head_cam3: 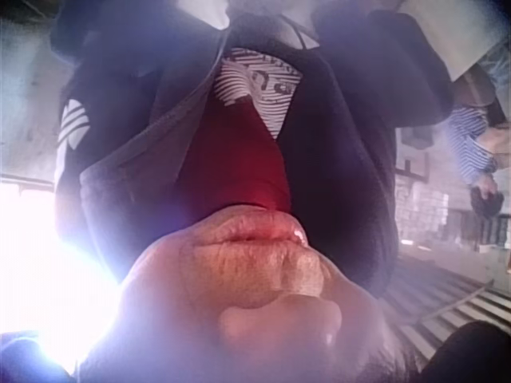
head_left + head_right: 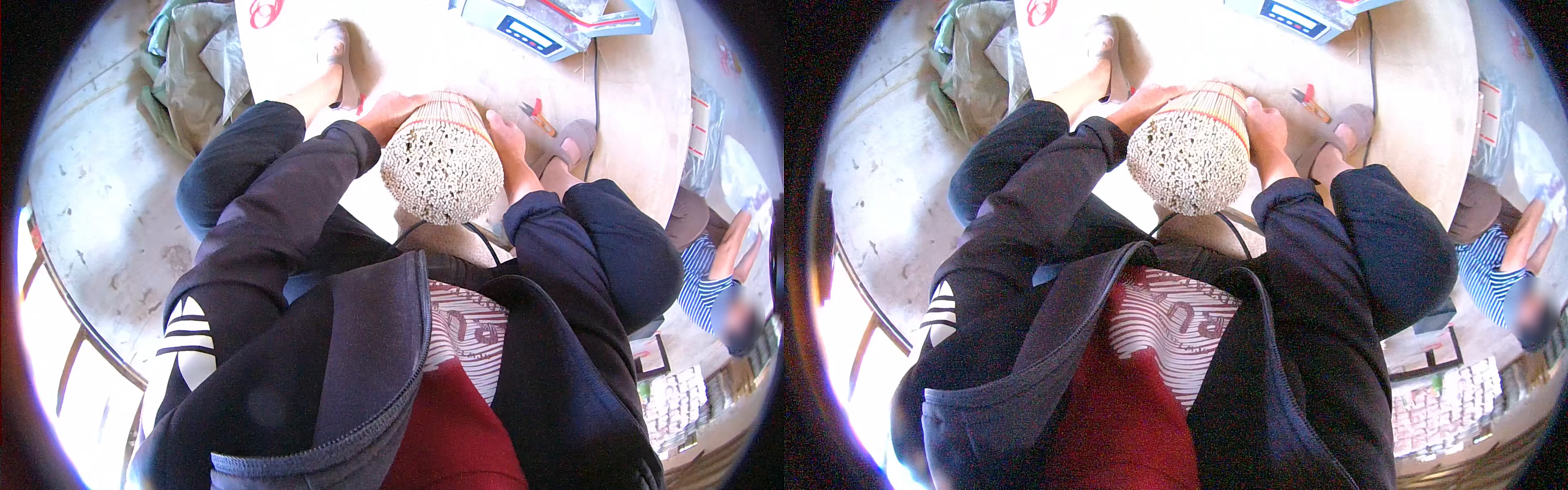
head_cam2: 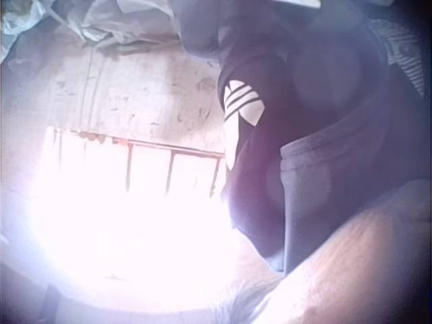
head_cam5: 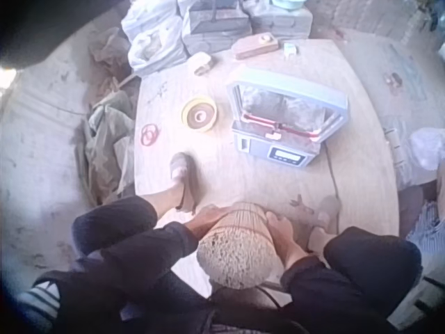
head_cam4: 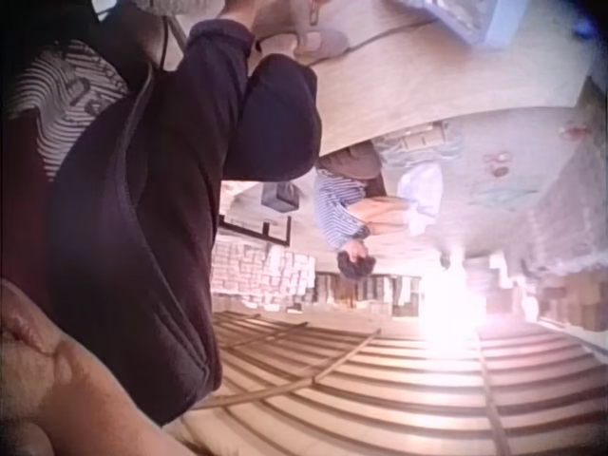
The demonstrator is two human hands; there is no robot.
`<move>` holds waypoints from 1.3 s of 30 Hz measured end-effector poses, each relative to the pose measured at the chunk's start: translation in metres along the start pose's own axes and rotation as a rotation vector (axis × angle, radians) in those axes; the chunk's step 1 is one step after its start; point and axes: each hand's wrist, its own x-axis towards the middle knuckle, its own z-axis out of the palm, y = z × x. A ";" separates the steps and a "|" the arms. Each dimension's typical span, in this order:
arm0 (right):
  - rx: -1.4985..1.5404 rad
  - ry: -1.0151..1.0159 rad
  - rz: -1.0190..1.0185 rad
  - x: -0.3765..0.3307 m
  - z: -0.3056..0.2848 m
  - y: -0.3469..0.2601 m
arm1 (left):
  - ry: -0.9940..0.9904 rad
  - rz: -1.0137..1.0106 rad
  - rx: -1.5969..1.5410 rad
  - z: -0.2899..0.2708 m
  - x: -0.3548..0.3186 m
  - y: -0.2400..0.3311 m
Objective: Bundling bundles of sticks and using a heat-sealing machine to apply red bands.
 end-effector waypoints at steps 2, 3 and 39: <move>0.033 0.007 0.012 0.000 0.001 -0.002 | 0.006 -0.029 0.011 0.001 -0.002 -0.004; -0.015 0.009 0.012 0.005 0.001 0.001 | 0.024 -0.016 0.070 0.001 -0.003 -0.006; 0.006 0.121 -0.097 0.028 0.018 0.004 | 0.145 -0.535 -0.835 -0.003 -0.001 0.023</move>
